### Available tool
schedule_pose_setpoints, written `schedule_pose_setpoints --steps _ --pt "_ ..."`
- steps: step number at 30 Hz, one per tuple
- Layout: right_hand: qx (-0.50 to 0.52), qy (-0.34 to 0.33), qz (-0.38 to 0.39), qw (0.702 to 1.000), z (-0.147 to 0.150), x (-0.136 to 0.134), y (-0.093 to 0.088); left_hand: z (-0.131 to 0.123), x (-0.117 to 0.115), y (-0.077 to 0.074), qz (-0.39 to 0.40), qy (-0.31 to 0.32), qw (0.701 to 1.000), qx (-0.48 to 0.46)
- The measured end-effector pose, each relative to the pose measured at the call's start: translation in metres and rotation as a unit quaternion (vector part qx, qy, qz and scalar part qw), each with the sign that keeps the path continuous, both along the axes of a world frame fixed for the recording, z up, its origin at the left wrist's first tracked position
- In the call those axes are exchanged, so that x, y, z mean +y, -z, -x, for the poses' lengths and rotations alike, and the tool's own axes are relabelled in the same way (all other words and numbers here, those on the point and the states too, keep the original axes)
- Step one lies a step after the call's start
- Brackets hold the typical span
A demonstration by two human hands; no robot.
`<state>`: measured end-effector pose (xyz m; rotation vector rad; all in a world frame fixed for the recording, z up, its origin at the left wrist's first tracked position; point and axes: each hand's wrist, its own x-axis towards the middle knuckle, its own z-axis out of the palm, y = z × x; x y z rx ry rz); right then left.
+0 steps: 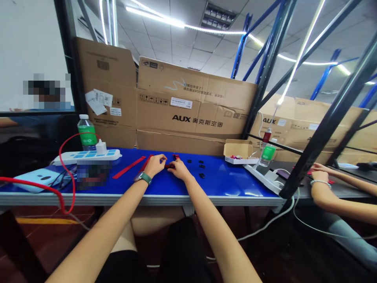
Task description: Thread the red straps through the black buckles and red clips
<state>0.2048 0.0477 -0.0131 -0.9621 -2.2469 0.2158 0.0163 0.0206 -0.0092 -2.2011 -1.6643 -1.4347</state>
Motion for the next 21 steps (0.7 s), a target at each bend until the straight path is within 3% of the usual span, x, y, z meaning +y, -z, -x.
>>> schedule_pose_setpoints --steps 5,9,13,18,21 --pt "0.031 0.048 0.014 0.998 -0.006 -0.011 -0.011 -0.008 -0.013 -0.008 0.077 -0.013 0.994 0.074" --pt "-0.025 0.097 0.047 0.994 -0.009 -0.023 -0.023 -0.008 -0.020 -0.015 0.072 -0.165 0.980 0.084" --pt "-0.074 0.059 0.062 0.994 -0.004 -0.022 -0.022 -0.004 -0.023 -0.014 0.083 -0.278 0.952 0.096" --pt "-0.009 0.023 0.012 1.000 -0.002 -0.010 -0.018 -0.003 -0.023 -0.011 0.184 -0.282 0.935 0.108" --pt "0.001 0.091 0.016 0.996 -0.009 -0.009 -0.019 -0.004 -0.023 -0.012 0.185 -0.281 0.935 0.113"
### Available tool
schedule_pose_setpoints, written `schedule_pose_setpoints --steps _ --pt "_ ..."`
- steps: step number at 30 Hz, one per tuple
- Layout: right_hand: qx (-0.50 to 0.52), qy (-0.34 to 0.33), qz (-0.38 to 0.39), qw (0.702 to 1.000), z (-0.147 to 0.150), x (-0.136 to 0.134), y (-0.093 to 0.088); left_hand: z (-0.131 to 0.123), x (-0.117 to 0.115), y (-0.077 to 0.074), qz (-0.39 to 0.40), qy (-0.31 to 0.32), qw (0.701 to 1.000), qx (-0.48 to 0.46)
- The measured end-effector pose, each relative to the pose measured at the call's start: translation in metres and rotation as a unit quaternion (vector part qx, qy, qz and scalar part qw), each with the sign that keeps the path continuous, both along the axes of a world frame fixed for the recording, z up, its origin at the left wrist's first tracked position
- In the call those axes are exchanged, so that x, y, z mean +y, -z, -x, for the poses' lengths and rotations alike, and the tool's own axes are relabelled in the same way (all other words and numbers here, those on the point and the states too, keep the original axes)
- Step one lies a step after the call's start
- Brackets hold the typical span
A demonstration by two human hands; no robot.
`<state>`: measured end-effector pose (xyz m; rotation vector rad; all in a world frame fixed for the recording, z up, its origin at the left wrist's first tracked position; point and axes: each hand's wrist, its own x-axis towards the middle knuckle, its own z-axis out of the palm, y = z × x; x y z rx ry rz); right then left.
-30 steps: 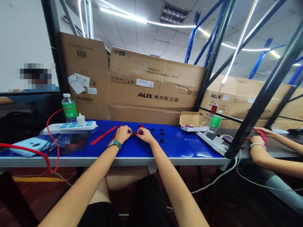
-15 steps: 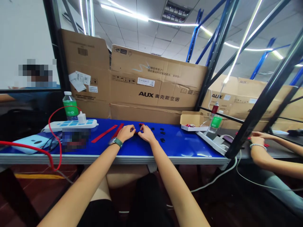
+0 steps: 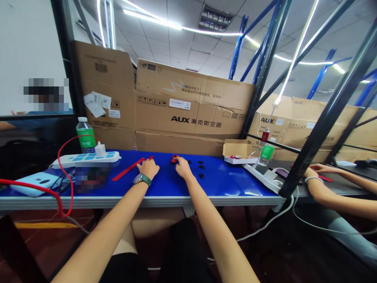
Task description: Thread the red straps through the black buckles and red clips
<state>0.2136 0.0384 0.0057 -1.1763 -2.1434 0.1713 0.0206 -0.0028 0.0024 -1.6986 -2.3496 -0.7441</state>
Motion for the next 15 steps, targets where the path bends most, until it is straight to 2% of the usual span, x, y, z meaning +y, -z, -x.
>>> schedule_pose_setpoints --steps 2,4,8,11,15 --pt "-0.026 0.070 0.032 0.997 -0.005 -0.003 -0.001 -0.001 -0.001 -0.002 -0.012 0.000 1.000 0.005" --pt "-0.072 0.102 0.048 0.991 -0.006 -0.006 -0.001 -0.003 -0.002 -0.004 -0.018 0.005 1.000 0.001" --pt "-0.161 0.039 0.013 0.986 0.002 -0.009 0.002 -0.007 -0.005 -0.008 -0.018 0.012 1.000 -0.001" --pt "-0.193 0.003 0.029 0.981 0.012 -0.006 0.005 -0.008 -0.006 -0.008 -0.020 0.014 1.000 0.005" --pt "-0.191 -0.010 0.041 0.981 0.013 -0.004 0.007 -0.006 -0.004 -0.005 -0.012 0.079 0.997 -0.005"
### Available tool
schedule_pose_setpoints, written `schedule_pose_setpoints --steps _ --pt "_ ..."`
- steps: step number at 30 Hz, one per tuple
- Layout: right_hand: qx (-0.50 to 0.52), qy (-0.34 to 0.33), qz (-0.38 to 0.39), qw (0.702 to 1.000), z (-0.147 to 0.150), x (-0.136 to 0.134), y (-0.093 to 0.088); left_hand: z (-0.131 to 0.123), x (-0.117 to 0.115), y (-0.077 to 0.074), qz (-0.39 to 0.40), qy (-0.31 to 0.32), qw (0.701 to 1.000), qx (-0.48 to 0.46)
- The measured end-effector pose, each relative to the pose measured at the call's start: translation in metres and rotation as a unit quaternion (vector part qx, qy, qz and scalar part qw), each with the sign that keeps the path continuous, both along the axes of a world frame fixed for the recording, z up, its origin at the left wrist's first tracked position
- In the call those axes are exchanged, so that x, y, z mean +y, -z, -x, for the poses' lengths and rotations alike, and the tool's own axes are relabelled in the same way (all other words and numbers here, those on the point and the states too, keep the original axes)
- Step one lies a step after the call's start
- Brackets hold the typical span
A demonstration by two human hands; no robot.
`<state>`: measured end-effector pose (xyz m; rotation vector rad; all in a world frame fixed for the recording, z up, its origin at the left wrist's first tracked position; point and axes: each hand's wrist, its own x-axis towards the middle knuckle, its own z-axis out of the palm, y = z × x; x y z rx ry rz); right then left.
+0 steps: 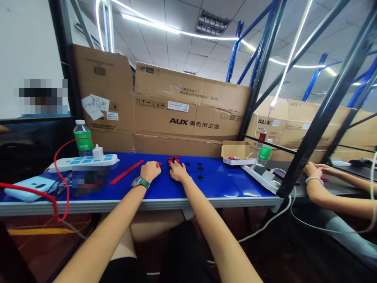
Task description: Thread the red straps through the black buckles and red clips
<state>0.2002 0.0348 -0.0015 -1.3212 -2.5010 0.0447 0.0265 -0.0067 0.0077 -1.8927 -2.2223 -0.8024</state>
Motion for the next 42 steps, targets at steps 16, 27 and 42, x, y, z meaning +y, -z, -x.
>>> schedule_pose_setpoints --steps 16,27,42 --pt "0.008 0.244 -0.061 0.968 -0.030 0.000 -0.011 -0.010 -0.004 0.002 0.023 0.422 0.906 -0.033" --pt "0.239 0.122 -0.049 0.962 -0.030 0.010 -0.012 -0.006 0.008 0.000 -0.137 0.311 0.935 -0.106" --pt "0.086 -0.177 -0.039 0.980 0.001 -0.016 -0.012 0.007 0.013 -0.003 -0.181 0.079 0.953 -0.229"
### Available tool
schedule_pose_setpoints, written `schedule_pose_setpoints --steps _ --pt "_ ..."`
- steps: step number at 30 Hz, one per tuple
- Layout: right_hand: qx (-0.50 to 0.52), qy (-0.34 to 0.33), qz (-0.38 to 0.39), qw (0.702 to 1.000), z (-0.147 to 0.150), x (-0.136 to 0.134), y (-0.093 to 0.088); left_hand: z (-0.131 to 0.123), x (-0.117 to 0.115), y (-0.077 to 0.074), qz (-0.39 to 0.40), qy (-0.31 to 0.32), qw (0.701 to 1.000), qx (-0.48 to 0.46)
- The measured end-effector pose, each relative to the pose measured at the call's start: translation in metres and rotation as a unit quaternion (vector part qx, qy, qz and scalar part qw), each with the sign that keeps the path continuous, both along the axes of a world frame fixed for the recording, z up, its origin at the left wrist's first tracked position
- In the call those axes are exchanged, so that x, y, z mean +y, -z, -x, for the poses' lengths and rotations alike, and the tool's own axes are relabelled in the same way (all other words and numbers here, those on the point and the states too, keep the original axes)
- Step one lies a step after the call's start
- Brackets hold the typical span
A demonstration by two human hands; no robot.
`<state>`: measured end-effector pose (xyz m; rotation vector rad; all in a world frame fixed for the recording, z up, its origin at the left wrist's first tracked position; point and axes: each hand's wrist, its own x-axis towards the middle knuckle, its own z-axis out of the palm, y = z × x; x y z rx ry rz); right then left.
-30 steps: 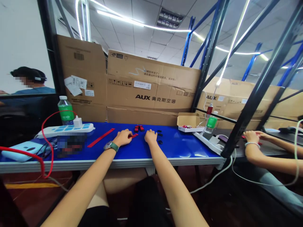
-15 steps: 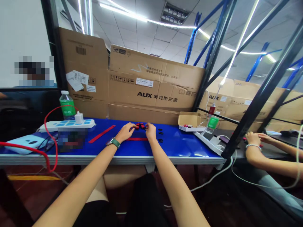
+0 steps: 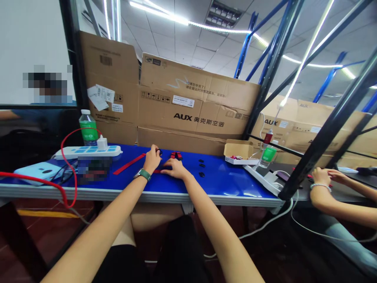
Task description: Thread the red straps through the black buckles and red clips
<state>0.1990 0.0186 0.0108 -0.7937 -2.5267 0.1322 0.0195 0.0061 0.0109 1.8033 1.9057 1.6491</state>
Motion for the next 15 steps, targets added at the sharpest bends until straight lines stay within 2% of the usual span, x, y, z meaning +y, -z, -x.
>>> schedule_pose_setpoints --steps 3,6,10,15 --pt "-0.082 -0.010 -0.043 0.996 0.003 -0.008 -0.004 0.002 -0.003 -0.002 0.002 -0.058 0.998 0.036" --pt "-0.129 -0.002 -0.081 0.988 0.005 -0.014 -0.009 0.004 -0.003 0.000 0.012 -0.064 0.997 0.051" --pt "-0.154 0.088 -0.112 0.978 0.007 -0.015 -0.008 0.006 0.003 0.006 -0.003 -0.015 0.999 0.044" --pt "-0.083 0.208 -0.047 0.973 0.003 -0.012 -0.006 0.008 0.007 0.009 -0.009 -0.013 0.999 0.032"
